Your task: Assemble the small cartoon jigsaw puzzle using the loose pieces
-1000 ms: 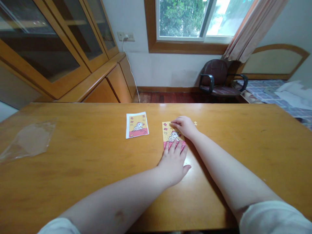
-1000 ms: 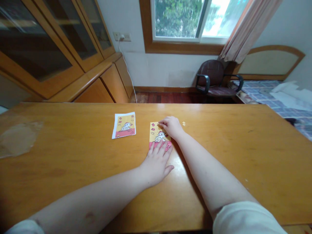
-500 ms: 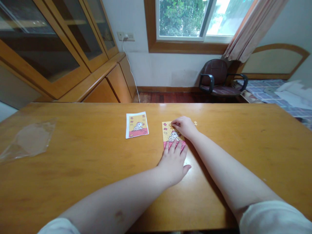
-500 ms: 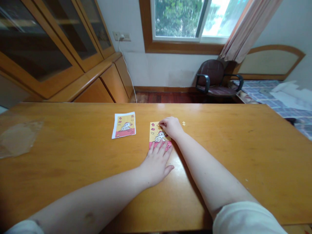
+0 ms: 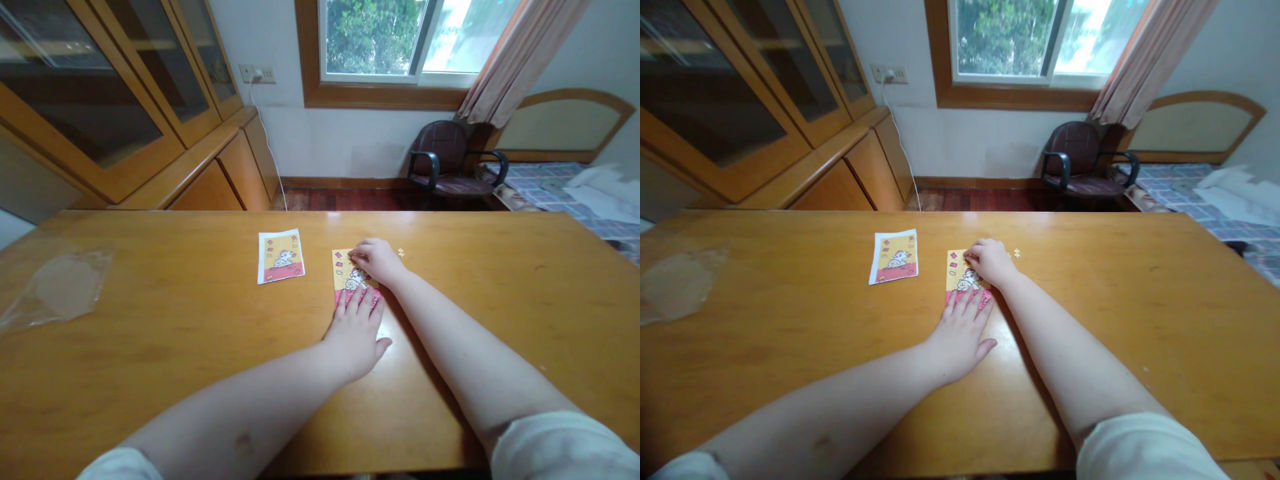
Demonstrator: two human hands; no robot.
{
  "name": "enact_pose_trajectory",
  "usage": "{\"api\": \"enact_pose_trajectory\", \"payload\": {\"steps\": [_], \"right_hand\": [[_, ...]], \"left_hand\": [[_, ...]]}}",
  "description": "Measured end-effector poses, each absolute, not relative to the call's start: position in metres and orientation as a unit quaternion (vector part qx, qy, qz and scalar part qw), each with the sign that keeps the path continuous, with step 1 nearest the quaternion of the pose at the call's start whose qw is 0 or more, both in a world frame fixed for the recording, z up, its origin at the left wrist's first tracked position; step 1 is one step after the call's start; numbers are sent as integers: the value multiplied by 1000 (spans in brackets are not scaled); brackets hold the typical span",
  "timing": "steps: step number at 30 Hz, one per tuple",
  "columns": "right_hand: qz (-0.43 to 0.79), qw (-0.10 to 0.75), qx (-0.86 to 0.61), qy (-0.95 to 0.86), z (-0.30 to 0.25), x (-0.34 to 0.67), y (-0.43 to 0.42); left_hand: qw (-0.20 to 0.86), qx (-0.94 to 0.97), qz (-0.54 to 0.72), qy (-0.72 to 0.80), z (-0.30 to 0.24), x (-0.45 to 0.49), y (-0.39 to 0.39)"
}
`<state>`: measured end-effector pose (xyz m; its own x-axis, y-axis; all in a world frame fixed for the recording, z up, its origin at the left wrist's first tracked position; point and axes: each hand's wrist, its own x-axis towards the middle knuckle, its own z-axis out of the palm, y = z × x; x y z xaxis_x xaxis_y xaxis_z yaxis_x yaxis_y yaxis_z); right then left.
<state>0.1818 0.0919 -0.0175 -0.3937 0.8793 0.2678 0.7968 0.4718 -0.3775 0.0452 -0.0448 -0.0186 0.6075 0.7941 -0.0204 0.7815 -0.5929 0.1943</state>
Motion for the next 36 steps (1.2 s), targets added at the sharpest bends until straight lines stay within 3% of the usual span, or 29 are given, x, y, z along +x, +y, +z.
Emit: {"api": "enact_pose_trajectory", "payload": {"steps": [36], "right_hand": [[72, 210, -507, -833, -18, 185, 91]], "left_hand": [[85, 893, 32, 441, -19, 45, -45]]}}
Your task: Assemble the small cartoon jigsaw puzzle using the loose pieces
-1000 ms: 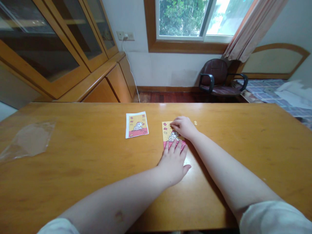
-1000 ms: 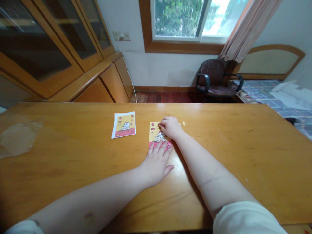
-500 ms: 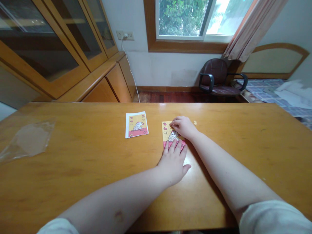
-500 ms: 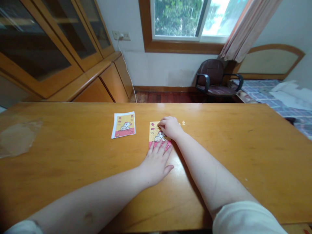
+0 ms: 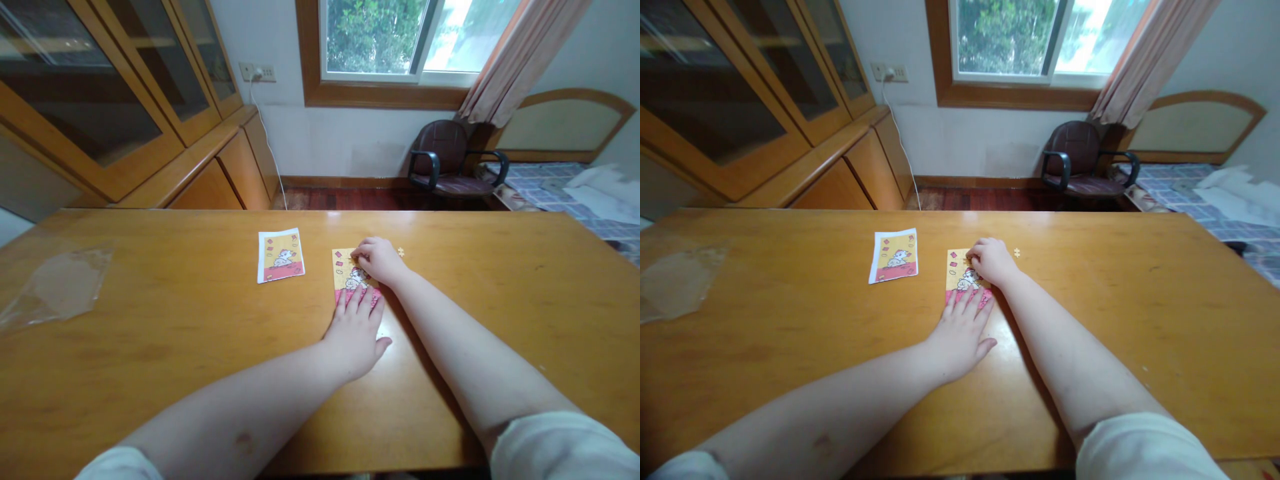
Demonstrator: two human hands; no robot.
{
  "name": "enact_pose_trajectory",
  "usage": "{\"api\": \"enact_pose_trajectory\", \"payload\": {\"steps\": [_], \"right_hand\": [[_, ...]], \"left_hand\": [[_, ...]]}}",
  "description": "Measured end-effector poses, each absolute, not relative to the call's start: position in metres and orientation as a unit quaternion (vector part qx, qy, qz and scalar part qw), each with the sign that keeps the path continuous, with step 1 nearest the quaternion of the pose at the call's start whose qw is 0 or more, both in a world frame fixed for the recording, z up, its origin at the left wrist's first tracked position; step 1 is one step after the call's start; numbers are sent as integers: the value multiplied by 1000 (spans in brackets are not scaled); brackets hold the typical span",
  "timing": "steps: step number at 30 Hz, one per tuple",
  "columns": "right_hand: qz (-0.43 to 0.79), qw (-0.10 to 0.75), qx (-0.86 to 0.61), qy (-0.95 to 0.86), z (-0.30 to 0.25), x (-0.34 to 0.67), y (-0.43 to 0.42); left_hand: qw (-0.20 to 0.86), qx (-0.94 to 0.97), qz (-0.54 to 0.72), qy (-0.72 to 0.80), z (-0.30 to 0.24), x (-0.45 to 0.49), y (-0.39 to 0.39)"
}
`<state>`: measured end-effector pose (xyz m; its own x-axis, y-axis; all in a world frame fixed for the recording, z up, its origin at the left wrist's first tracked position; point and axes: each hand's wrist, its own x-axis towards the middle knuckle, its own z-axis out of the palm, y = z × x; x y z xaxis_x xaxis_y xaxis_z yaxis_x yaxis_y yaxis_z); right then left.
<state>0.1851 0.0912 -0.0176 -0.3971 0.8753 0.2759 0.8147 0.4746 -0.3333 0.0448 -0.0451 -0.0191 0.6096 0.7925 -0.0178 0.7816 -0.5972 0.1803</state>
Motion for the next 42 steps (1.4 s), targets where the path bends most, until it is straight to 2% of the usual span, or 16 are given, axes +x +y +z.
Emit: {"api": "enact_pose_trajectory", "payload": {"steps": [14, 20, 28, 42], "right_hand": [[97, 208, -492, -840, -16, 183, 89], [87, 225, -527, -815, -17, 189, 93], [105, 179, -481, -852, -13, 183, 90], [114, 179, -478, -853, -9, 183, 88]], "left_hand": [[87, 893, 40, 439, -21, 45, -45], [82, 894, 31, 440, -21, 44, -45], [95, 892, 30, 440, -20, 45, -44], [104, 891, 22, 441, -17, 44, -44]]}}
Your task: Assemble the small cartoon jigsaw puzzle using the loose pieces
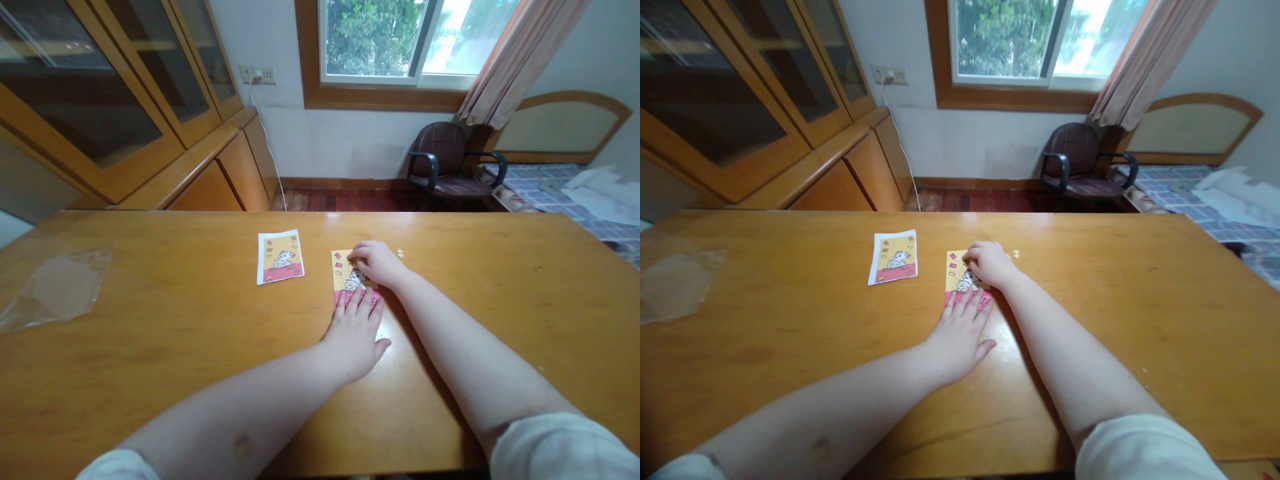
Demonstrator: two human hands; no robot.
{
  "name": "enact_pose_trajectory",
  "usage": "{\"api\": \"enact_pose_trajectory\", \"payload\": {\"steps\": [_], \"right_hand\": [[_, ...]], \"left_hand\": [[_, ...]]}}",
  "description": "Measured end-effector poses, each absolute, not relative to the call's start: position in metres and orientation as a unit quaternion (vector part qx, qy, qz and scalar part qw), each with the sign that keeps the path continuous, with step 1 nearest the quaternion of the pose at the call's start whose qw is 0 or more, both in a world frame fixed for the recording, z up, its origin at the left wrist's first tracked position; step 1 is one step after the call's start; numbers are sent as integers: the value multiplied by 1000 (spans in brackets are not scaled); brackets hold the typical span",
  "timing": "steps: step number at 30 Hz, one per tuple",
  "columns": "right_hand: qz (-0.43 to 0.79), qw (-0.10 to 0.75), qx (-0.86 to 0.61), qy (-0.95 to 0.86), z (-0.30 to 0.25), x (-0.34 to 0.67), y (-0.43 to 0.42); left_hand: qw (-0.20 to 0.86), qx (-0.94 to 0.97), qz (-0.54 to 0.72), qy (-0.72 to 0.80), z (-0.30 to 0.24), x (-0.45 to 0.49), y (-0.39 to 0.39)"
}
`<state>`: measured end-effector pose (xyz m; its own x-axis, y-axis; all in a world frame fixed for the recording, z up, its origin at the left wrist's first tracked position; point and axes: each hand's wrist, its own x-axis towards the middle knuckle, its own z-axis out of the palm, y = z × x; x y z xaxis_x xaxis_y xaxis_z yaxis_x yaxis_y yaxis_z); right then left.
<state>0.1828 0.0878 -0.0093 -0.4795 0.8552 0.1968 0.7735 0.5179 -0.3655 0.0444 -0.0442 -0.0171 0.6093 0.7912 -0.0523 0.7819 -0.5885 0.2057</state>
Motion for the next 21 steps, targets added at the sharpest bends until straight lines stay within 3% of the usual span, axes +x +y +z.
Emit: {"api": "enact_pose_trajectory", "payload": {"steps": [5, 21], "right_hand": [[92, 177, -488, -850, -11, 186, 90], [5, 53, -499, -865, 7, 177, 77]], "left_hand": [[96, 891, 33, 442, -20, 44, -44], [98, 890, 38, 445, -23, 45, -45]]}}
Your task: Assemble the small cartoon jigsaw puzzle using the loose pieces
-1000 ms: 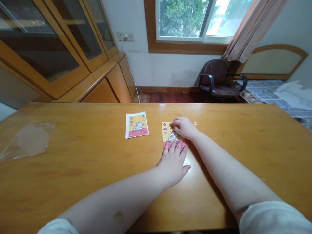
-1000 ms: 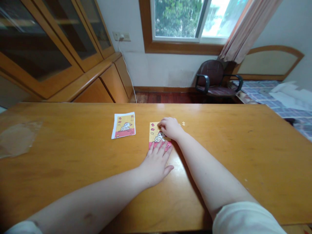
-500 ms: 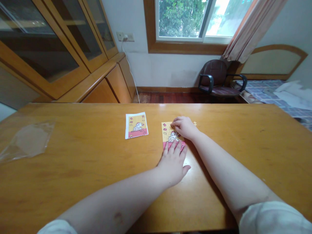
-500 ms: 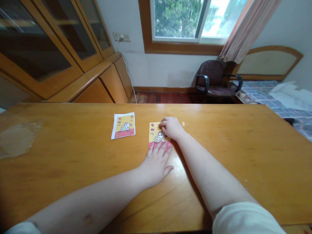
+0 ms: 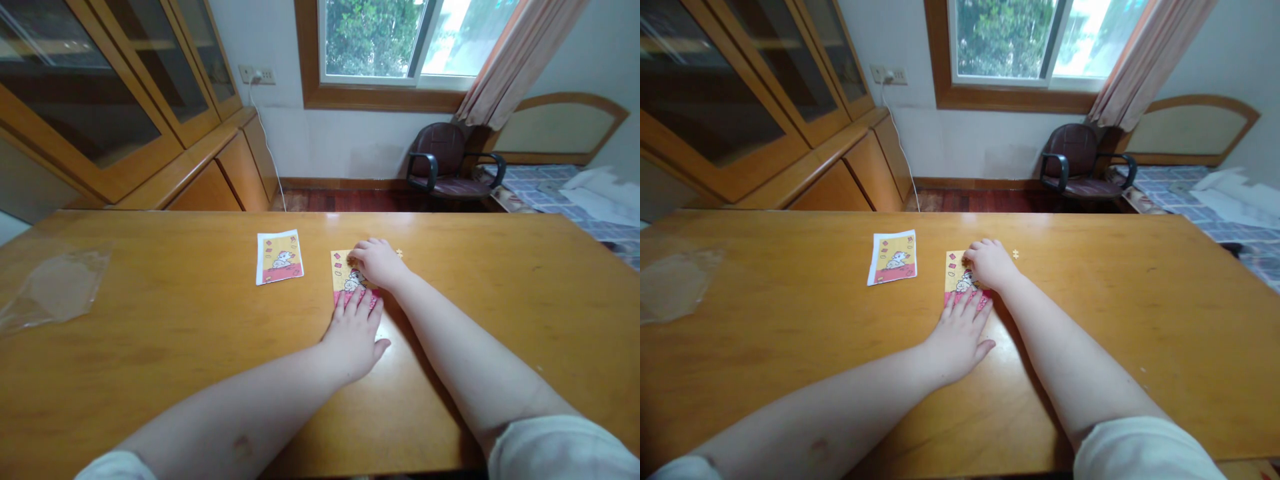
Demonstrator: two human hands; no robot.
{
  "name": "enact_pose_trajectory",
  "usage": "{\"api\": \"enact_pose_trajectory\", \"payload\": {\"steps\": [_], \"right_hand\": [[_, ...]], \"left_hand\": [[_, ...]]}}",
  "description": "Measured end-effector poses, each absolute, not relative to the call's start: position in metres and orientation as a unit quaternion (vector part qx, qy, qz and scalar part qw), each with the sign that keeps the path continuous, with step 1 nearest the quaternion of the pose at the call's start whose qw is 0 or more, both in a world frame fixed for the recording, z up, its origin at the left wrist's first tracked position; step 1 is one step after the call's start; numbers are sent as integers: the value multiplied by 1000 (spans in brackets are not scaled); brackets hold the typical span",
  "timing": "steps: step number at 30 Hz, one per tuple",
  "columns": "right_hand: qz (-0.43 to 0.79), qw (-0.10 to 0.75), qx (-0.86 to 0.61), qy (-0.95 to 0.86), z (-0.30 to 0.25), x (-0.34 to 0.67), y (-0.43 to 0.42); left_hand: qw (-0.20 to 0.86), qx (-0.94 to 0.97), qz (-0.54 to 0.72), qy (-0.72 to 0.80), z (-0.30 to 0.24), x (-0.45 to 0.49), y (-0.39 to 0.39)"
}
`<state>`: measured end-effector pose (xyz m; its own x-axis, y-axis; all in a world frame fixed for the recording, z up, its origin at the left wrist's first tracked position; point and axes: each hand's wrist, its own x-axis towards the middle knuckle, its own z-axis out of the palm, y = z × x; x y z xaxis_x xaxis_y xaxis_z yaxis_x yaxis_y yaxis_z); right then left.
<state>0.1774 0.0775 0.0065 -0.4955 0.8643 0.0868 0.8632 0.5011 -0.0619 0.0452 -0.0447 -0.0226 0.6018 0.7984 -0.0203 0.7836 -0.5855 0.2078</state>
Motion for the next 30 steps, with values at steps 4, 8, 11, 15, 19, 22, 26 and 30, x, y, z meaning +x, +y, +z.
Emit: {"api": "enact_pose_trajectory", "payload": {"steps": [4, 8, 11, 15, 19, 22, 26, 30], "right_hand": [[-2, 51, -498, -866, 6, 175, 76], [14, 81, -510, -856, 1, 179, 80], [22, 118, -543, -831, -2, 187, 86], [35, 134, -585, -799, -2, 200, 94], [32, 114, -640, -759, 3, 211, 96], [27, 74, -684, -725, 9, 218, 96], [84, -3, -732, -676, 16, 225, 98], [107, 0, -726, -679, 15, 226, 100]], "left_hand": [[96, 891, 37, 443, -24, 45, -45], [98, 891, 36, 442, -22, 45, -44], [100, 891, 31, 442, -19, 44, -44], [102, 893, 28, 438, -18, 44, -44], [105, 893, 26, 436, -20, 44, -44], [106, 894, 28, 434, -21, 43, -44], [111, 894, 26, 434, -19, 42, -44], [114, 893, 29, 434, -18, 42, -45]]}}
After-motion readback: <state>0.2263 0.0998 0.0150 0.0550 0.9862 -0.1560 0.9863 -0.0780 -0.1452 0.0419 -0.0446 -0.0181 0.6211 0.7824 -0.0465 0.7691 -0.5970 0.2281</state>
